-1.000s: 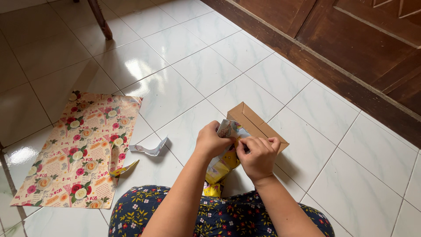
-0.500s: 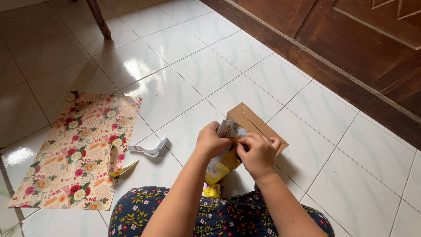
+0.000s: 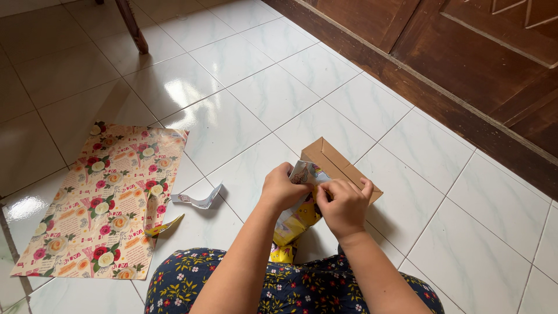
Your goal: The person sits on a tiled floor and uses red-handled scissors to cut a piece of wrapping paper from a roll. They then fold the paper around a small rectangular box, tucking and creasing the edges to form a wrapped package.
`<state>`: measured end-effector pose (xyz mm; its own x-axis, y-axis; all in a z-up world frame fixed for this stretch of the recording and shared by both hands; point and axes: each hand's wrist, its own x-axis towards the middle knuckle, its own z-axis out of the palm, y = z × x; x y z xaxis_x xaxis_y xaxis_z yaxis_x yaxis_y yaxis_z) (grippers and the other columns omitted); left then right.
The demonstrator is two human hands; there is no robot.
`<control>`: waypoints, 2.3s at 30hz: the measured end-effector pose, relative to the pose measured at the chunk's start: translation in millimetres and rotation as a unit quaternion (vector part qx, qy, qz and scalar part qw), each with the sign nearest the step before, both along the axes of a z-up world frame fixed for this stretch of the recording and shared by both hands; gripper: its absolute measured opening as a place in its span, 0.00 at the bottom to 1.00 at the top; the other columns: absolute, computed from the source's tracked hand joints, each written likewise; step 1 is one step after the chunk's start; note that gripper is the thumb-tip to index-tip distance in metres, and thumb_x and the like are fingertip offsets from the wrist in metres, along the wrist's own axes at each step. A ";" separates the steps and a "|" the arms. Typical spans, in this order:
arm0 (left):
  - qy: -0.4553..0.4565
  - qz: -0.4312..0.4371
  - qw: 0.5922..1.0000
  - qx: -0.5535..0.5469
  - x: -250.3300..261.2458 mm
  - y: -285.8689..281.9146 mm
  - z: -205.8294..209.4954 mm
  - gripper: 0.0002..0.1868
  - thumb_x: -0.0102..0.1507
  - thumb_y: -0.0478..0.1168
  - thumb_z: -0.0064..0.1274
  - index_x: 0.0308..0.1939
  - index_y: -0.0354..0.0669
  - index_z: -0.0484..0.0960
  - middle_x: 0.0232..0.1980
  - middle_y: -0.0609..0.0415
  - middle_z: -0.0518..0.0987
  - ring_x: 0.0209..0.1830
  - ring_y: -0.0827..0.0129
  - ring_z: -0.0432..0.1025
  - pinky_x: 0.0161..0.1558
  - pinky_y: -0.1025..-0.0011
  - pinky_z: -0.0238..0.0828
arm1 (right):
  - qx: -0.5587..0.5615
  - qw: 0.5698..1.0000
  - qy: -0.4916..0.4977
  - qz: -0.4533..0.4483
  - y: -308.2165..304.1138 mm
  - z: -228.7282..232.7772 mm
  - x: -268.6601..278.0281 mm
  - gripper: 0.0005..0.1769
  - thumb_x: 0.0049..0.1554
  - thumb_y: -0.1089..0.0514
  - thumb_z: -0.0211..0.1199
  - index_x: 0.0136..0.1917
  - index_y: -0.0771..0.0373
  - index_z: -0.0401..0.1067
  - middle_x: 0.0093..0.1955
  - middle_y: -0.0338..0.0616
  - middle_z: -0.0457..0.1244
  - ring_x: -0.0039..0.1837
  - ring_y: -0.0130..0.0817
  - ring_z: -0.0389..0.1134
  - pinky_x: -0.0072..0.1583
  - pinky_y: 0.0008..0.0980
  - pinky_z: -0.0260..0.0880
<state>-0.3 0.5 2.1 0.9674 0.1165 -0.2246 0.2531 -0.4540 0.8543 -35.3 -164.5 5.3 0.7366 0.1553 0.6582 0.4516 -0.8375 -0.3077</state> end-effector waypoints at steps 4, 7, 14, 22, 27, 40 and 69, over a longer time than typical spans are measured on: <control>0.005 0.001 1.000 0.001 -0.5 0.7 0.6 0.29 0.43 0.49 0.71 0.42 0.37 0.81 0.43 0.45 0.85 0.43 0.60 0.81 0.45 0.65 0.78 | -0.015 1.000 0.026 -0.001 2.5 0.0 -2.1 0.06 0.51 0.55 0.69 0.34 0.54 0.77 0.37 0.31 0.69 0.46 0.32 0.69 0.68 0.53 0.49; -0.002 -0.002 1.000 -0.003 0.0 0.5 1.8 0.29 0.43 0.49 0.71 0.42 0.36 0.80 0.42 0.44 0.85 0.42 0.60 0.81 0.44 0.65 0.78 | -0.010 0.997 0.073 -0.009 3.7 2.0 0.8 0.06 0.50 0.54 0.69 0.33 0.54 0.78 0.37 0.31 0.68 0.48 0.31 0.68 0.69 0.54 0.48; 0.008 -0.008 1.000 -0.001 1.4 1.3 2.2 0.29 0.43 0.50 0.72 0.40 0.37 0.80 0.42 0.44 0.84 0.42 0.60 0.81 0.44 0.65 0.78 | -0.041 0.976 0.211 -0.016 -1.2 7.9 12.9 0.05 0.50 0.54 0.69 0.34 0.53 0.82 0.39 0.29 0.69 0.52 0.31 0.67 0.73 0.56 0.41; 0.003 -0.006 1.000 -0.014 4.4 3.0 -4.5 0.29 0.43 0.50 0.72 0.41 0.37 0.80 0.42 0.44 0.84 0.42 0.60 0.81 0.44 0.65 0.78 | -0.079 0.978 0.193 0.023 -3.4 9.5 15.1 0.05 0.52 0.53 0.68 0.37 0.53 0.82 0.42 0.28 0.69 0.53 0.31 0.67 0.74 0.60 0.40; 0.006 -0.002 1.000 -0.021 8.6 1.4 -12.0 0.28 0.45 0.49 0.70 0.42 0.38 0.80 0.43 0.43 0.85 0.42 0.60 0.81 0.45 0.65 0.78 | -0.117 0.963 0.242 0.035 -3.0 14.4 13.4 0.06 0.52 0.52 0.68 0.39 0.53 0.82 0.45 0.26 0.69 0.57 0.30 0.65 0.73 0.67 0.37; -0.018 -0.016 0.998 -0.052 11.3 9.7 -22.8 0.21 0.52 0.47 0.66 0.42 0.38 0.79 0.41 0.46 0.85 0.40 0.61 0.81 0.43 0.65 0.77 | -0.157 0.969 0.181 0.067 -1.8 0.3 -12.5 0.17 0.56 0.51 0.61 0.57 0.50 0.78 0.57 0.31 0.62 0.66 0.34 0.57 0.73 0.76 0.35; -0.226 0.140 0.959 -0.100 -78.9 -41.6 -63.2 0.57 0.54 0.47 0.68 0.77 0.43 0.46 0.72 0.36 0.59 0.71 0.45 0.55 0.69 0.52 0.53 | 0.567 0.738 0.321 0.174 -43.8 -110.9 51.4 0.10 0.60 0.56 0.67 0.43 0.65 0.74 0.40 0.37 0.67 0.43 0.23 0.66 0.50 0.25 0.70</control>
